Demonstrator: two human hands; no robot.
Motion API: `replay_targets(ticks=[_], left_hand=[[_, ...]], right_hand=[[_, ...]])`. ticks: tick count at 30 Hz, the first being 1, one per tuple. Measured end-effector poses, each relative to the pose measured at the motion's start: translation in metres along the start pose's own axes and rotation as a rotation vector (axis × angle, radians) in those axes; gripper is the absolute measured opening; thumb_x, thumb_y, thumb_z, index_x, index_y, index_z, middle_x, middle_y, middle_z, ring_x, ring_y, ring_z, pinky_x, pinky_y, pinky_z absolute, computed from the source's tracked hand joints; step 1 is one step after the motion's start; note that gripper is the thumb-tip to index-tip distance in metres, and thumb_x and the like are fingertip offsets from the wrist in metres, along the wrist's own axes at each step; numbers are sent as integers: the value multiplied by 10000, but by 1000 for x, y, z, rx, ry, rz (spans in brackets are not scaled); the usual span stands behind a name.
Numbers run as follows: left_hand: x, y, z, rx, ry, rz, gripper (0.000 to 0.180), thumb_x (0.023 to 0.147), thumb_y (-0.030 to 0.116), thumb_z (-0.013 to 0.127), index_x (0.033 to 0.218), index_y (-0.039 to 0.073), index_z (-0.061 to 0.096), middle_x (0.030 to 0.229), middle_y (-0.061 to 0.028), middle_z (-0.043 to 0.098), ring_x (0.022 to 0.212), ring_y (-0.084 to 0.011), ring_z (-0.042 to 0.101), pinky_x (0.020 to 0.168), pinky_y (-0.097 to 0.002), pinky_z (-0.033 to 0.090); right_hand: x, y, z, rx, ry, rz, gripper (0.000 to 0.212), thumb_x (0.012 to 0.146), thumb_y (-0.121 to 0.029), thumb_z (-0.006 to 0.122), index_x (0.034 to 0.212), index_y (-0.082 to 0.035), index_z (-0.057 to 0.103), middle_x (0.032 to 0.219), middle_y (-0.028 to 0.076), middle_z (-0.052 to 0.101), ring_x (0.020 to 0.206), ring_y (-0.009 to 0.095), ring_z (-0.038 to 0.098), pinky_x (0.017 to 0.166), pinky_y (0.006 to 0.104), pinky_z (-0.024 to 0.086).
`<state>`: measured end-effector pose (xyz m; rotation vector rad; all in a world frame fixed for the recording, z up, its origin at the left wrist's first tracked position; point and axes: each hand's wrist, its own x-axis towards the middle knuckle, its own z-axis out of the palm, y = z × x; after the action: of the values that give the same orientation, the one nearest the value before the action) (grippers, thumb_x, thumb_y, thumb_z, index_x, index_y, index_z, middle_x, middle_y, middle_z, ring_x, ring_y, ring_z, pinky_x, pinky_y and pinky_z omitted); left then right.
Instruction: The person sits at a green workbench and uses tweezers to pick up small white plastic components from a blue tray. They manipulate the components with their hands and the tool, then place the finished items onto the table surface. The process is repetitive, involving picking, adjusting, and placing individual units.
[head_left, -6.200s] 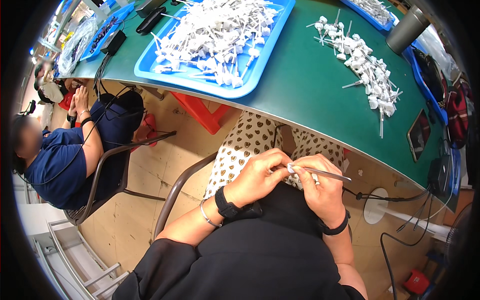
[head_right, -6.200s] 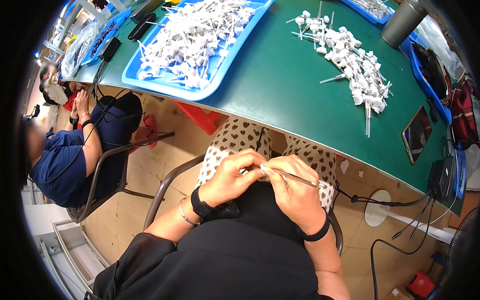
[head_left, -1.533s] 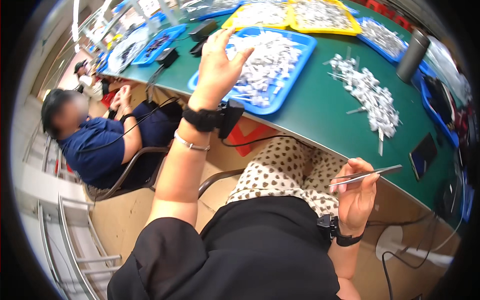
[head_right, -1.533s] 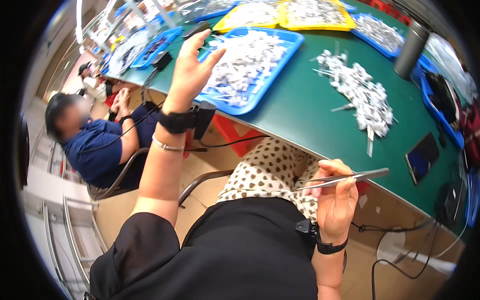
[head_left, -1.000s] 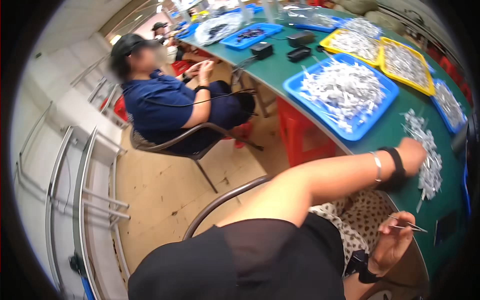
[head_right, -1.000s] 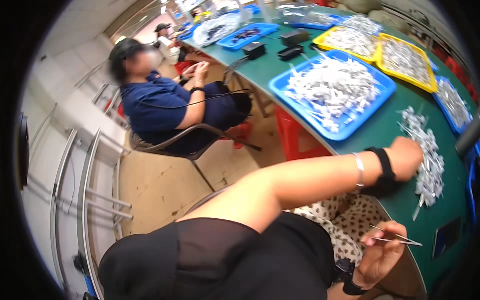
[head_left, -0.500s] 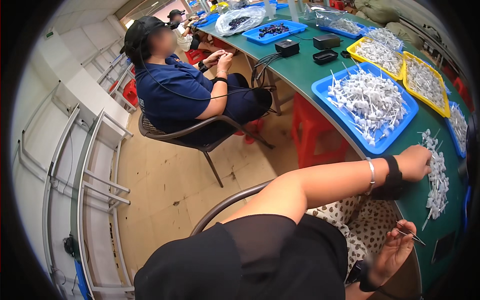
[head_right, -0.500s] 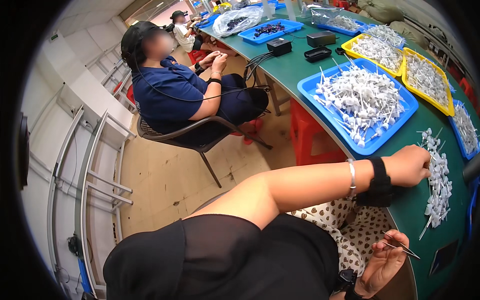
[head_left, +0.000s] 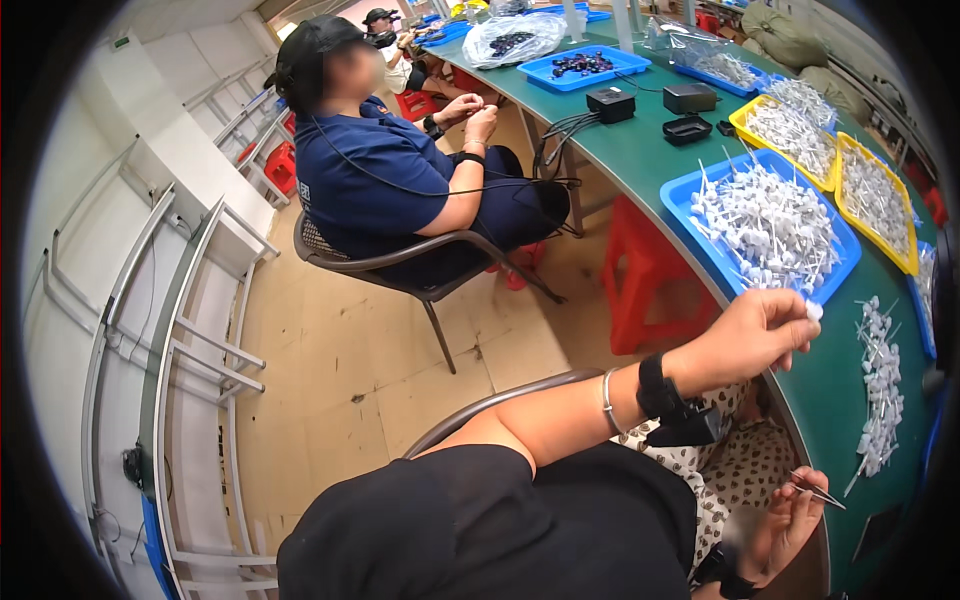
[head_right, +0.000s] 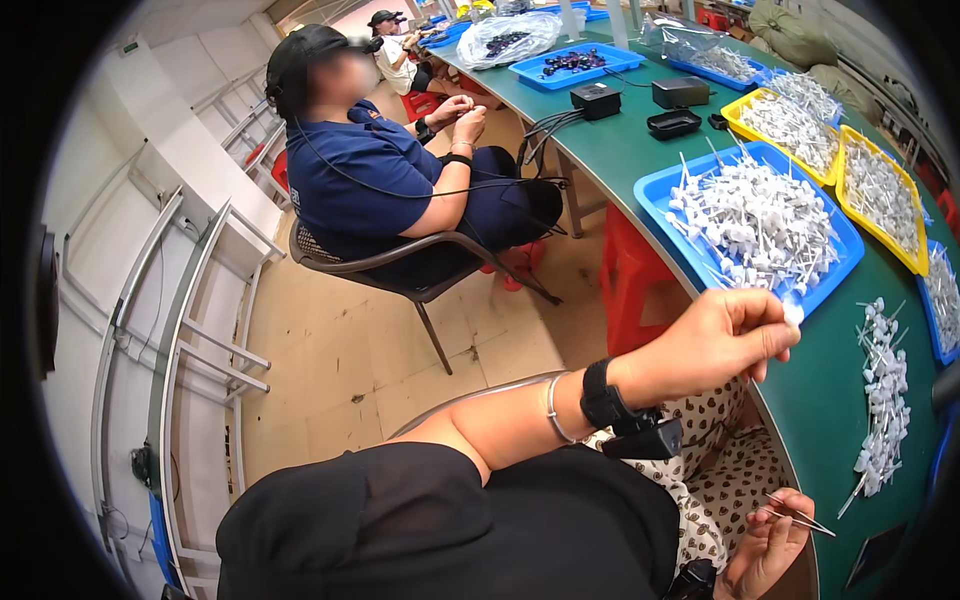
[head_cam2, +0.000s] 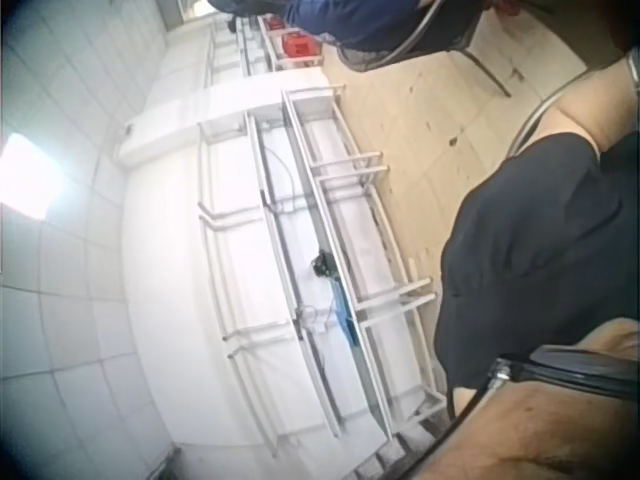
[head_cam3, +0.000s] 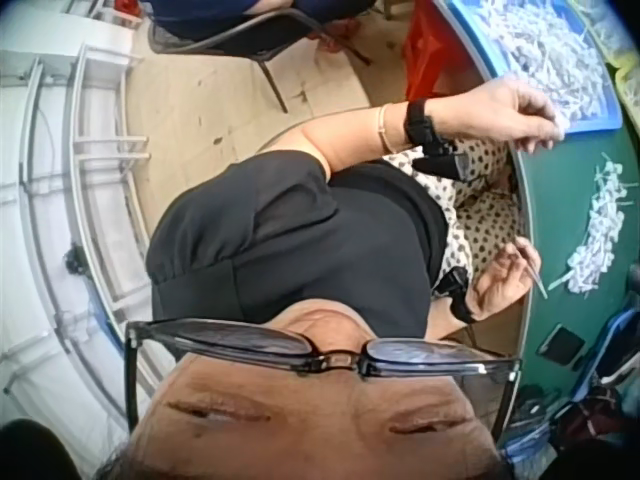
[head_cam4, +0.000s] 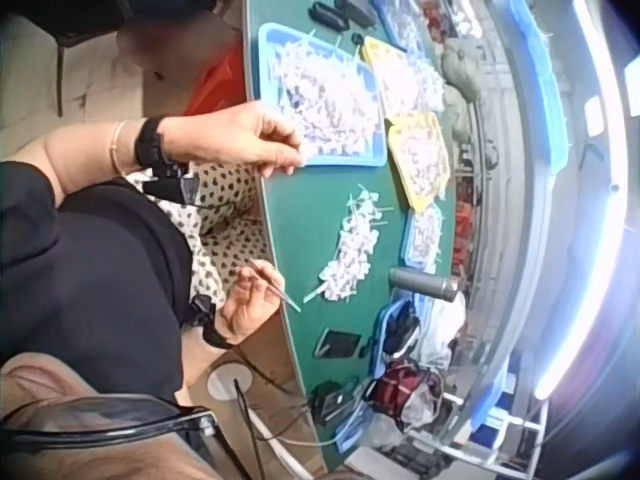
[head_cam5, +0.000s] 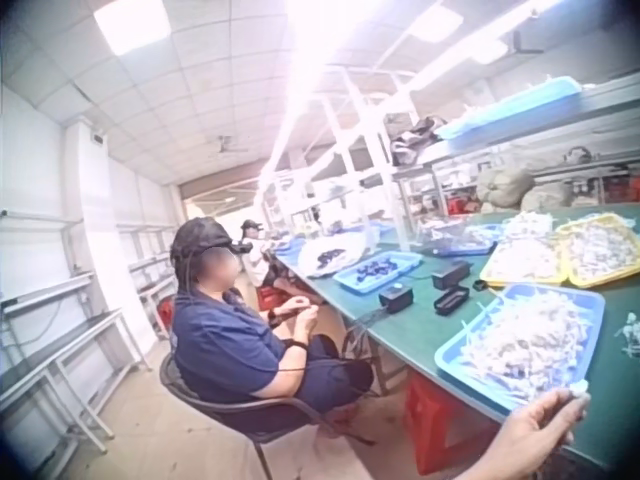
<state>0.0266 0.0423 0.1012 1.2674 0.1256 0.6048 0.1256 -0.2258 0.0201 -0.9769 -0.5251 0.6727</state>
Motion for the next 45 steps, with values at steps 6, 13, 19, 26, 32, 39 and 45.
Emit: replay_targets(ticks=[6, 13, 19, 26, 32, 39, 45], left_hand=[[-24, -28, 12, -41, -64, -158, 215, 1003, 197, 629, 1063, -6, 662, 842, 5, 649, 631, -37, 583, 581, -205, 494], [-32, -53, 28, -30, -145, -148, 193, 997, 175, 622, 1011, -13, 666, 813, 2, 644, 631, -50, 597, 582, -214, 493], [-40, -54, 27, 10, -181, -183, 189, 987, 169, 636, 1049, -7, 672, 828, -5, 657, 624, -53, 596, 565, -222, 487], [-25, 0, -25, 41, 185, 79, 172, 998, 149, 625, 1069, 13, 703, 919, -21, 696, 637, -46, 588, 567, -212, 502], [-17, 75, -102, -141, 542, 606, 223, 1028, 199, 587, 1167, 34, 645, 1015, -68, 686, 639, -66, 575, 589, -222, 498], [-32, 86, -110, -116, 657, 700, 226, 1018, 241, 612, 1126, 47, 652, 974, -66, 693, 694, -78, 604, 594, -220, 486], [-42, 93, -120, -43, 709, 818, 198, 1010, 204, 626, 1117, 42, 664, 993, -45, 697, 718, -64, 618, 594, -206, 475]], right_hand=[[-2, 4, 5, -47, -29, -16, 226, 1038, -148, 554, 1215, -12, 520, 1115, 95, 523, 846, 101, 537, 769, 217, 474], [-4, 1, 17, -74, 26, 8, 247, 1028, -168, 577, 1193, 0, 502, 1021, 83, 518, 775, 104, 523, 705, 223, 452], [-3, 6, 16, -77, -4, 28, 242, 1019, -180, 593, 1171, -14, 504, 1011, 86, 532, 787, 120, 535, 720, 231, 461], [-6, 1, 23, -106, 2, 15, 227, 1012, -188, 604, 1152, -32, 517, 1020, 81, 542, 801, 129, 550, 732, 240, 475], [3, -6, 14, -8, -19, -8, 206, 1024, -195, 584, 1135, -32, 522, 1008, 78, 525, 821, 130, 549, 743, 232, 467], [12, -15, 36, 28, -123, -57, 222, 1023, -208, 590, 1124, -29, 509, 991, 85, 532, 793, 143, 558, 715, 255, 481], [6, -4, 40, 9, -102, -19, 236, 1008, -206, 613, 1115, -24, 506, 961, 105, 551, 761, 156, 578, 707, 277, 502]])
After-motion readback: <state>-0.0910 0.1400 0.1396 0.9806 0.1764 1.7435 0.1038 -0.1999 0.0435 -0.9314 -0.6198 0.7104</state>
